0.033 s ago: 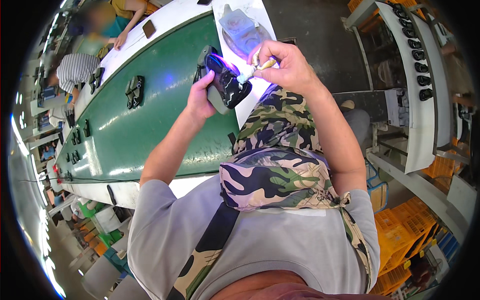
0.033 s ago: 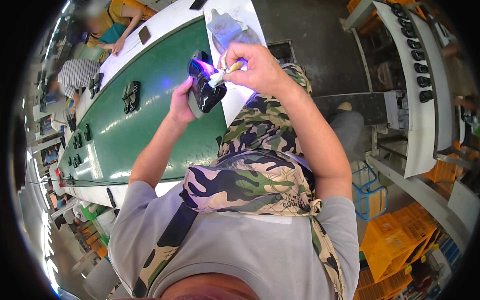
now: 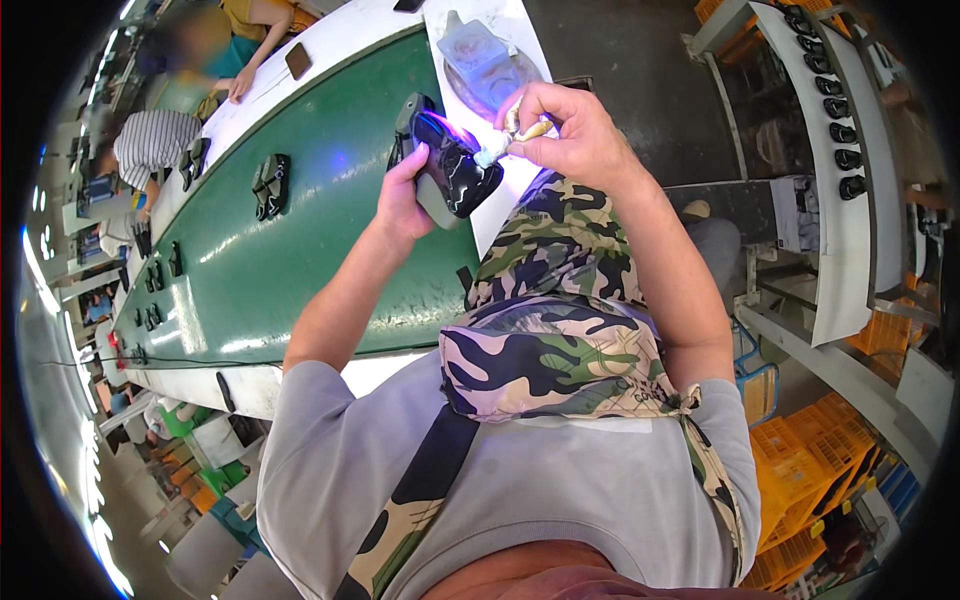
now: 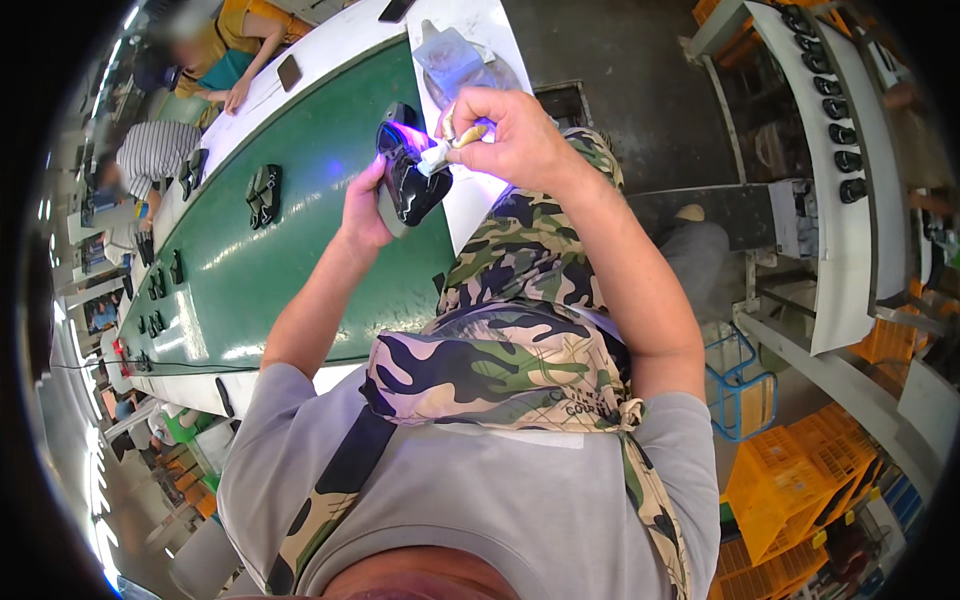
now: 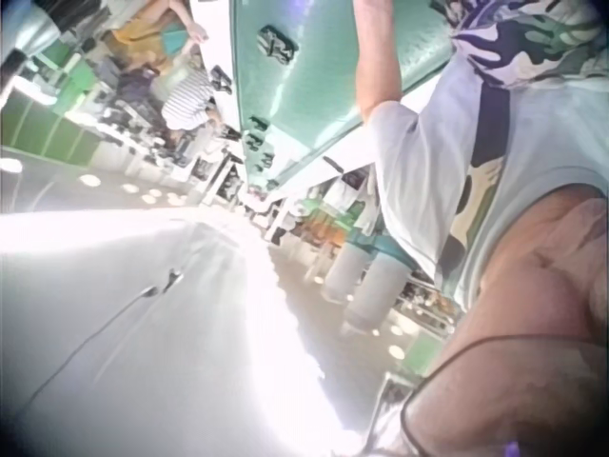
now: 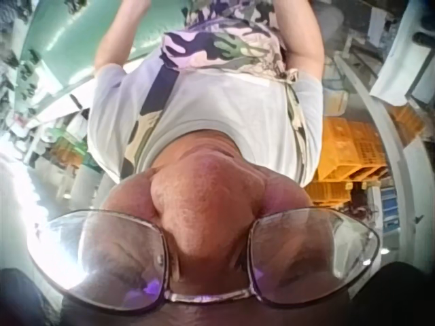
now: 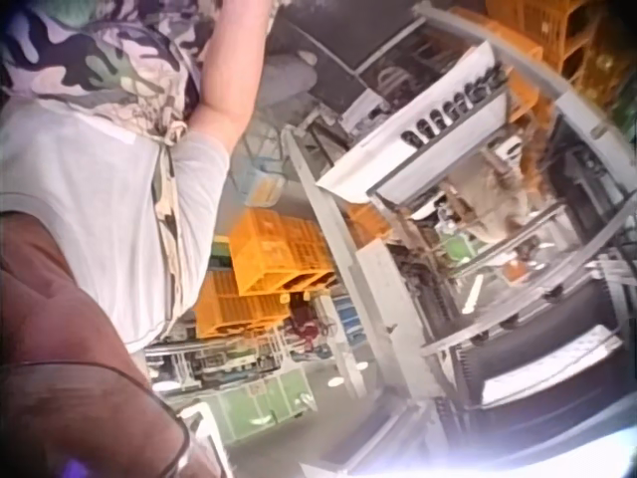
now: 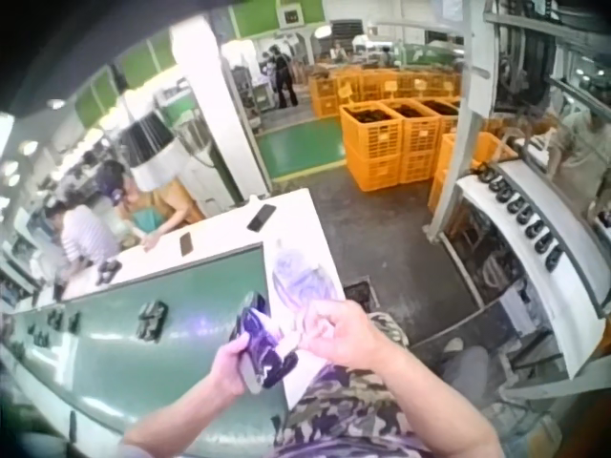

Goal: Applying adhesive and cleaning shoes on a factory production line.

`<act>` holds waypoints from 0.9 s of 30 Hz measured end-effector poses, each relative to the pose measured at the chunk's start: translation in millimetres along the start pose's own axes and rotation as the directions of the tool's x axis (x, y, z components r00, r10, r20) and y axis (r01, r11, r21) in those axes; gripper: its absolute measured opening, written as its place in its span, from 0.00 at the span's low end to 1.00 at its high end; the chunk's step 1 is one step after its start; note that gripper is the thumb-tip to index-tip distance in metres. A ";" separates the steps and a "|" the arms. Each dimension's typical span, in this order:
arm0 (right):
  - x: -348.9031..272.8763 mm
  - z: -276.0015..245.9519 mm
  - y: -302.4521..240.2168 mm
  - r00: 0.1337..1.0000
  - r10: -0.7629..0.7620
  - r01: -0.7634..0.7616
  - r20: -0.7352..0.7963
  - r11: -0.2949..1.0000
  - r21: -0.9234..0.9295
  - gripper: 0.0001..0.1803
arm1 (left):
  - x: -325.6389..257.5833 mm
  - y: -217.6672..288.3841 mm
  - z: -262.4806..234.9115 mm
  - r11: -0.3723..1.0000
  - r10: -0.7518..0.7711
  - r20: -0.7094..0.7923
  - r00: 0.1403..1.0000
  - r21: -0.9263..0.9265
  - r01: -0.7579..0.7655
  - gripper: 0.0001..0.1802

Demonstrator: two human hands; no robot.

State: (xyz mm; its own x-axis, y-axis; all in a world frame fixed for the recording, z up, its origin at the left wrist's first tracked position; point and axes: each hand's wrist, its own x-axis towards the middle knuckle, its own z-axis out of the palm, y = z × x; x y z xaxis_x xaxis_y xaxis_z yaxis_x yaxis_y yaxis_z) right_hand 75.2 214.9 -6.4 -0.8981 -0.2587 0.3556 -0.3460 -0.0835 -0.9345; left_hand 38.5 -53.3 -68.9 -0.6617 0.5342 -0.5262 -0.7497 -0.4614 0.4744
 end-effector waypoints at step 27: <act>-68.2 -74.9 45.2 0.725 -0.045 0.095 -0.687 0.995 0.035 0.11 | 33.6 -17.2 76.5 0.999 -0.027 0.327 0.945 0.027 0.019 0.29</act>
State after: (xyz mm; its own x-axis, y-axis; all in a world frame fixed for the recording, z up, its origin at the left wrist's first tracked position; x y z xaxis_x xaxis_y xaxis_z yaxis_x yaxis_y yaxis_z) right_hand 100.5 300.8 -71.8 -0.8222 0.4773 0.3101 -0.4201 -0.1413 -0.8964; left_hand 29.9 26.7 -40.7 -0.6012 0.7487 -0.2792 -0.7618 -0.4315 0.4832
